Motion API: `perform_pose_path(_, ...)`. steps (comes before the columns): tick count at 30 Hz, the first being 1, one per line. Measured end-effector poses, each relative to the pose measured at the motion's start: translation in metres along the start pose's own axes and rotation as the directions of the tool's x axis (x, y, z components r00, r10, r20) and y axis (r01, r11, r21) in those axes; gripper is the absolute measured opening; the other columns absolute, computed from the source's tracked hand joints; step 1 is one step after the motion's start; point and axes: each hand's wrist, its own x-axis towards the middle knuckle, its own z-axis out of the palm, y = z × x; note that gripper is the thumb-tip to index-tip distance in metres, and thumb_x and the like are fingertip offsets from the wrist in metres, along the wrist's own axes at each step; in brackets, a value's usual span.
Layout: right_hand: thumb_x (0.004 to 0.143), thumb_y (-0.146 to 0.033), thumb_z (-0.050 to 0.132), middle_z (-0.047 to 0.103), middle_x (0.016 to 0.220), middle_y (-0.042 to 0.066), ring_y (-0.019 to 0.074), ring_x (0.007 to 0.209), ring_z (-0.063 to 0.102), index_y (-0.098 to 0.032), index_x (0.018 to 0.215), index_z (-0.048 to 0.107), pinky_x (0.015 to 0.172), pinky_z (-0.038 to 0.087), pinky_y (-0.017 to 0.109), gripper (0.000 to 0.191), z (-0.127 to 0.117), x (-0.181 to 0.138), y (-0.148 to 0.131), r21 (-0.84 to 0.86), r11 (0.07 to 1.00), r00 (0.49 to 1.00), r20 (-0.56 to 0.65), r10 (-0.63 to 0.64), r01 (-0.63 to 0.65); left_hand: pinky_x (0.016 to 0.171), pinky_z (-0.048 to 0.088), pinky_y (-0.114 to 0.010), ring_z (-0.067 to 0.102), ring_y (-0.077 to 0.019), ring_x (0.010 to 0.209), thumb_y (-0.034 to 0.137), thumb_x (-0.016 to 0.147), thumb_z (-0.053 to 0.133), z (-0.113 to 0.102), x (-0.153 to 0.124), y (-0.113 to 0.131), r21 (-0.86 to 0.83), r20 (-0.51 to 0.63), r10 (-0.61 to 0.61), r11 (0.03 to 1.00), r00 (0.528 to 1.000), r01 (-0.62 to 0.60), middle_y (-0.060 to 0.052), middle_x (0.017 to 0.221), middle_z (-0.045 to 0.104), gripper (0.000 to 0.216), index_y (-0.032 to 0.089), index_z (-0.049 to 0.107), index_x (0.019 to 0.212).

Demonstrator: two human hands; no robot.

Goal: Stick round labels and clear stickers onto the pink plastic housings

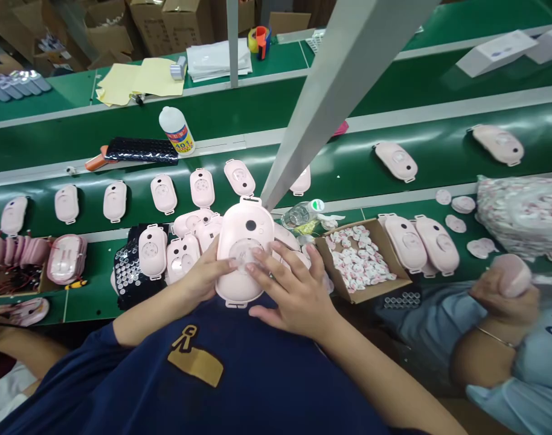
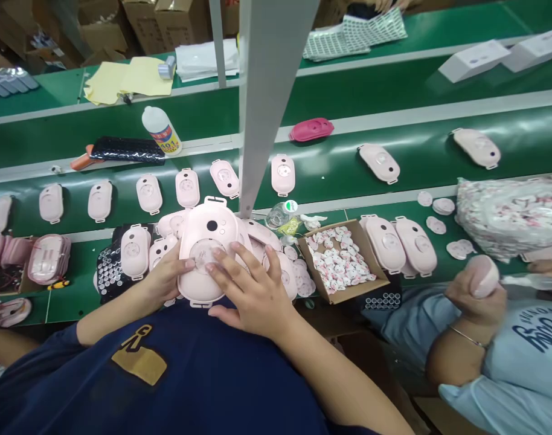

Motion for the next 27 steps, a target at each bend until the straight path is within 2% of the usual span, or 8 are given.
perform_pose_path(6, 0.097, -0.059, 0.048, 0.06, 0.145, 0.009, 0.0295, 0.137, 0.048, -0.02, 0.139, 0.06, 0.122, 0.008, 0.049, 0.059, 0.002, 0.0, -0.01, -0.023, 0.998, 0.994, 0.092, 0.057, -0.055, 0.098, 0.053, -0.044, 0.063, -0.0342, 0.12, 0.027, 0.064, 0.089, -0.005, -0.001, -0.002, 0.079, -0.072, 0.043, 0.996, 0.996, -0.037, -0.014, 0.129, 0.067, 0.085, 0.02, 0.049, 0.138)
perform_pose_path(9, 0.098, -0.04, 0.055, 0.064, 0.141, 0.003, 0.0238, 0.139, 0.049, -0.023, 0.138, 0.06, 0.124, 0.008, 0.046, 0.044, -0.002, 0.009, 0.011, 0.029, 0.993, 0.987, 0.11, -0.12, 0.118, 0.092, 0.055, -0.042, 0.068, -0.0318, 0.109, 0.029, 0.064, 0.09, -0.009, 0.003, -0.002, 0.07, -0.074, 0.024, 0.997, 0.997, -0.019, -0.013, 0.119, 0.071, 0.077, 0.018, 0.054, 0.132)
perform_pose_path(12, 0.096, -0.022, 0.055, 0.067, 0.137, -0.002, 0.0187, 0.138, 0.051, -0.026, 0.135, 0.061, 0.125, 0.006, 0.044, 0.039, -0.006, 0.016, 0.036, 0.081, 0.951, 0.943, 0.132, -0.307, 0.298, 0.085, 0.056, -0.038, 0.07, -0.0281, 0.099, 0.028, 0.062, 0.09, -0.013, 0.005, -0.002, 0.058, -0.016, -0.012, 0.998, 1.0, 0.013, -0.011, 0.11, 0.073, 0.071, 0.017, 0.059, 0.126)
perform_pose_path(15, 0.094, -0.019, 0.054, 0.069, 0.134, -0.003, 0.0198, 0.137, 0.052, -0.027, 0.128, 0.065, 0.124, 0.009, 0.046, 0.036, -0.006, 0.022, 0.047, 0.176, 0.929, 0.923, 0.156, -0.353, 0.326, 0.083, 0.056, -0.036, 0.069, -0.0264, 0.096, 0.029, 0.064, 0.09, -0.015, 0.005, -0.006, 0.057, 0.004, -0.029, 0.998, 1.0, 0.028, -0.009, 0.107, 0.074, 0.068, 0.018, 0.06, 0.124)
perform_pose_path(17, 0.094, -0.02, 0.057, 0.072, 0.128, -0.004, 0.0216, 0.135, 0.053, -0.028, 0.119, 0.069, 0.12, 0.016, 0.046, 0.029, -0.001, 0.025, 0.042, 0.214, 0.936, 0.943, 0.123, -0.309, 0.279, 0.086, 0.056, -0.038, 0.069, -0.0281, 0.1, 0.031, 0.065, 0.09, -0.017, 0.005, -0.009, 0.083, -0.021, -0.004, 0.997, 1.0, 0.005, -0.01, 0.11, 0.073, 0.068, 0.017, 0.06, 0.125)
perform_pose_path(21, 0.093, -0.021, 0.063, 0.078, 0.114, -0.003, 0.0209, 0.114, 0.062, -0.026, 0.105, 0.072, 0.104, 0.032, 0.041, 0.016, 0.011, 0.029, 0.018, 0.144, 0.987, 0.997, 0.011, -0.079, 0.076, 0.094, 0.053, -0.043, 0.066, -0.0325, 0.112, 0.037, 0.068, 0.088, -0.023, 0.006, -0.014, 0.159, -0.094, 0.089, 0.985, 0.992, -0.073, -0.013, 0.121, 0.07, 0.07, 0.017, 0.057, 0.128)
perform_pose_path(24, 0.093, -0.03, 0.061, 0.077, 0.11, 0.003, 0.0233, 0.104, 0.061, -0.024, 0.108, 0.072, 0.092, 0.037, 0.04, 0.019, 0.017, 0.034, 0.003, 0.121, 0.99, 0.997, -0.024, 0.076, -0.072, 0.1, 0.05, -0.045, 0.063, -0.033, 0.116, 0.038, 0.07, 0.087, -0.028, 0.007, -0.015, 0.237, -0.146, 0.173, 0.962, 0.974, -0.135, -0.013, 0.124, 0.069, 0.069, 0.017, 0.058, 0.128)
perform_pose_path(27, 0.093, -0.032, 0.063, 0.075, 0.103, 0.005, 0.0229, 0.098, 0.06, -0.024, 0.101, 0.074, 0.088, 0.037, 0.039, 0.016, 0.021, 0.04, -0.004, 0.068, 0.987, 0.986, -0.078, 0.149, -0.144, 0.102, 0.049, -0.046, 0.063, -0.0331, 0.118, 0.037, 0.068, 0.088, -0.03, 0.006, -0.014, 0.251, -0.182, 0.199, 0.956, 0.963, -0.15, -0.013, 0.125, 0.068, 0.069, 0.017, 0.057, 0.128)
